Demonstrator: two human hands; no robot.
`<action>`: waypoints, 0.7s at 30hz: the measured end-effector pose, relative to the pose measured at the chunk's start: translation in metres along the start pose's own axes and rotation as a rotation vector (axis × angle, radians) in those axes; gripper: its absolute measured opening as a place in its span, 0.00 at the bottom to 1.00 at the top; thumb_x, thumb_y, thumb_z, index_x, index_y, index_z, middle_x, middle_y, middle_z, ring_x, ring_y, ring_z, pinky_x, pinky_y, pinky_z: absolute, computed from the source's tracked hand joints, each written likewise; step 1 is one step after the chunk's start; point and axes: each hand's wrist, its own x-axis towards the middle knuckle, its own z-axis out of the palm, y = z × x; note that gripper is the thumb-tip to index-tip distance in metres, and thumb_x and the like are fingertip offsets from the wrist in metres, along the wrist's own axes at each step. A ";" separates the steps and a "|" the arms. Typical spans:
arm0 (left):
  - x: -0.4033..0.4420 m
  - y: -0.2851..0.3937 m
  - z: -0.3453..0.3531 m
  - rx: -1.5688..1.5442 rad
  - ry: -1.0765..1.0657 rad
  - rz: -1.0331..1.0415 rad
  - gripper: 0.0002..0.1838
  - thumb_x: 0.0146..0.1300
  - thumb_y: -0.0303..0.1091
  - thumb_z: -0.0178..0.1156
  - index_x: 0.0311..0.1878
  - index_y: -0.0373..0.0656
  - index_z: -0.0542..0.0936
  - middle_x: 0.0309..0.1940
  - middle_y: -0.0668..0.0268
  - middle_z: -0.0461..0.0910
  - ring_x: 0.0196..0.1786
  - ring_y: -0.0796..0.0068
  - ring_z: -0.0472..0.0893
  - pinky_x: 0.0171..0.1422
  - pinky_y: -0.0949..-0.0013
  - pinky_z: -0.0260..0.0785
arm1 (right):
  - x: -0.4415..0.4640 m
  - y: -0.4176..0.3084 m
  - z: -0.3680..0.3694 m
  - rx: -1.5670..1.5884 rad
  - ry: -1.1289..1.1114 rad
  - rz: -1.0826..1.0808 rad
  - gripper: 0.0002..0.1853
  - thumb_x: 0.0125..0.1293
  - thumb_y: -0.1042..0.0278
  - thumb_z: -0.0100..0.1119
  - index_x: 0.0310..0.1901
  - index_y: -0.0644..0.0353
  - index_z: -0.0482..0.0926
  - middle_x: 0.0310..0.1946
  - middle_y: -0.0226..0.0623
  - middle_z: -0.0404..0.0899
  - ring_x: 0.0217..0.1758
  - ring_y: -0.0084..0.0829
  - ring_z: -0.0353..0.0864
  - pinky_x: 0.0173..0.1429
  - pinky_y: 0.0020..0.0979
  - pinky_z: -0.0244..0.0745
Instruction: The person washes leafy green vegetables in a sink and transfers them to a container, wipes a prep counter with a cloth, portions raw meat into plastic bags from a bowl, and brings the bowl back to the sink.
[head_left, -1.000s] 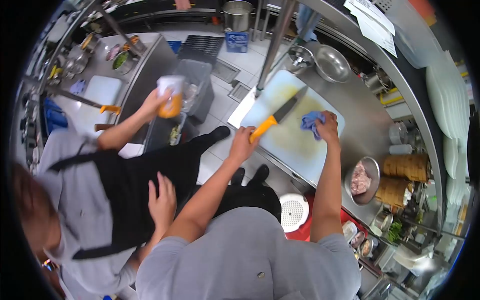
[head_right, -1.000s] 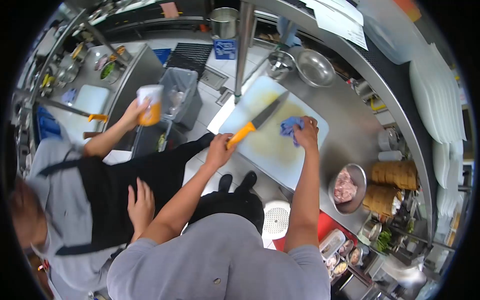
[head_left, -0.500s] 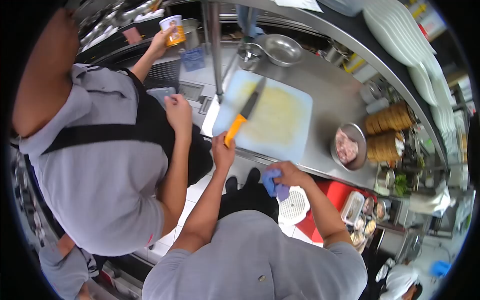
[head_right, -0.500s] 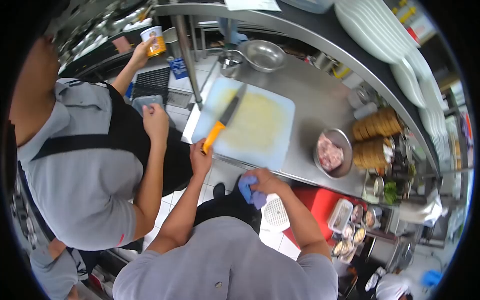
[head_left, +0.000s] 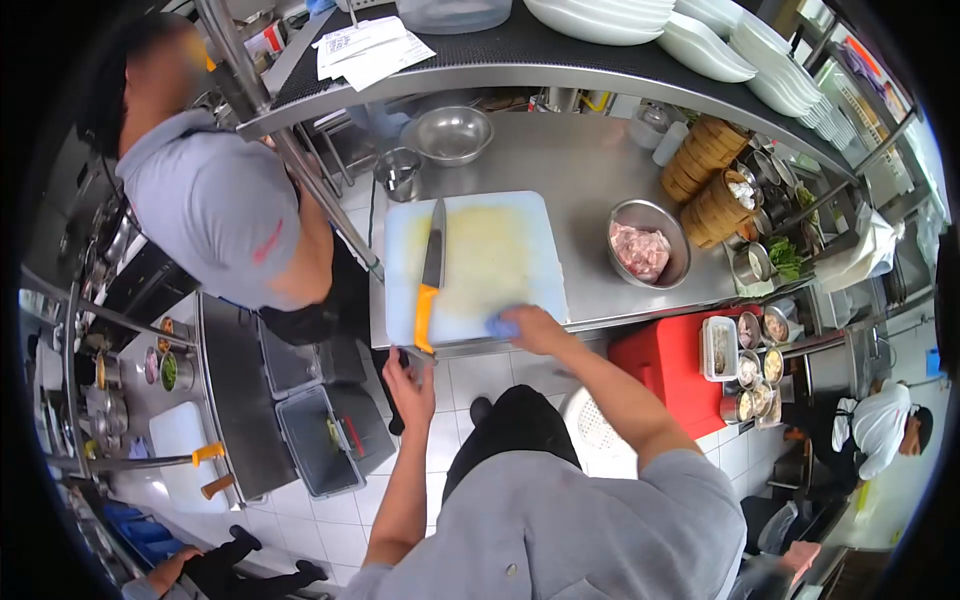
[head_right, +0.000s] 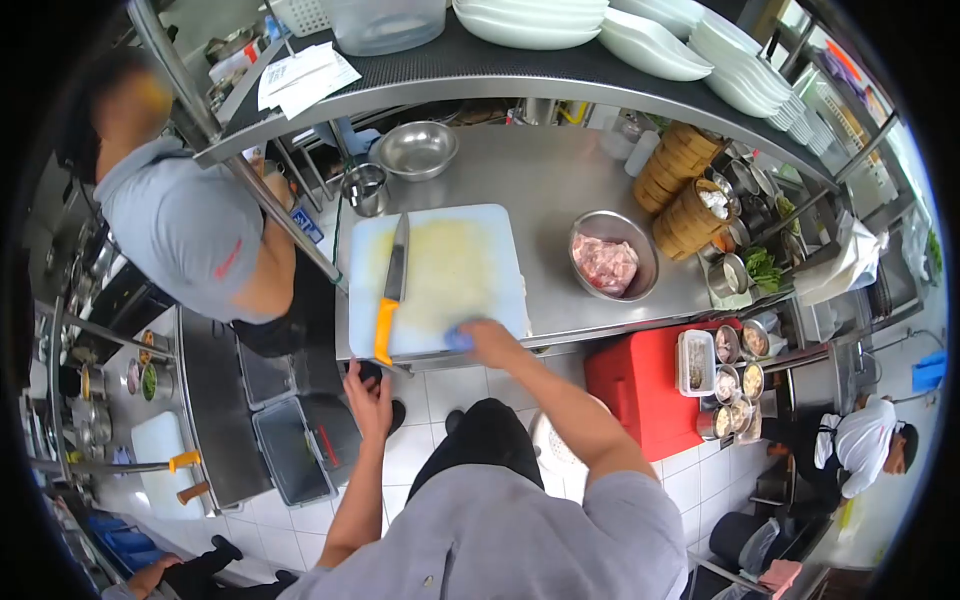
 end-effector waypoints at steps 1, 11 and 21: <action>-0.011 0.000 -0.012 0.014 -0.011 -0.013 0.41 0.63 0.32 0.67 0.76 0.46 0.58 0.62 0.51 0.64 0.49 0.60 0.78 0.51 0.64 0.76 | -0.004 -0.001 -0.013 -0.002 0.002 0.004 0.26 0.53 0.67 0.71 0.56 0.56 0.79 0.50 0.49 0.81 0.55 0.46 0.80 0.64 0.44 0.74; -0.160 -0.150 -0.104 0.372 -0.087 -0.511 0.35 0.61 0.39 0.70 0.67 0.37 0.68 0.63 0.46 0.66 0.60 0.46 0.73 0.57 0.56 0.75 | 0.144 -0.011 -0.121 -0.081 0.364 0.114 0.27 0.61 0.66 0.65 0.63 0.48 0.74 0.52 0.50 0.77 0.56 0.50 0.78 0.60 0.44 0.75; -0.313 -0.144 -0.083 0.186 0.085 -0.924 0.22 0.63 0.31 0.66 0.58 0.32 0.76 0.50 0.47 0.79 0.48 0.58 0.83 0.43 0.65 0.79 | 0.285 0.148 -0.097 -0.448 0.160 -0.088 0.28 0.55 0.81 0.60 0.59 0.48 0.80 0.62 0.41 0.76 0.64 0.49 0.75 0.69 0.41 0.71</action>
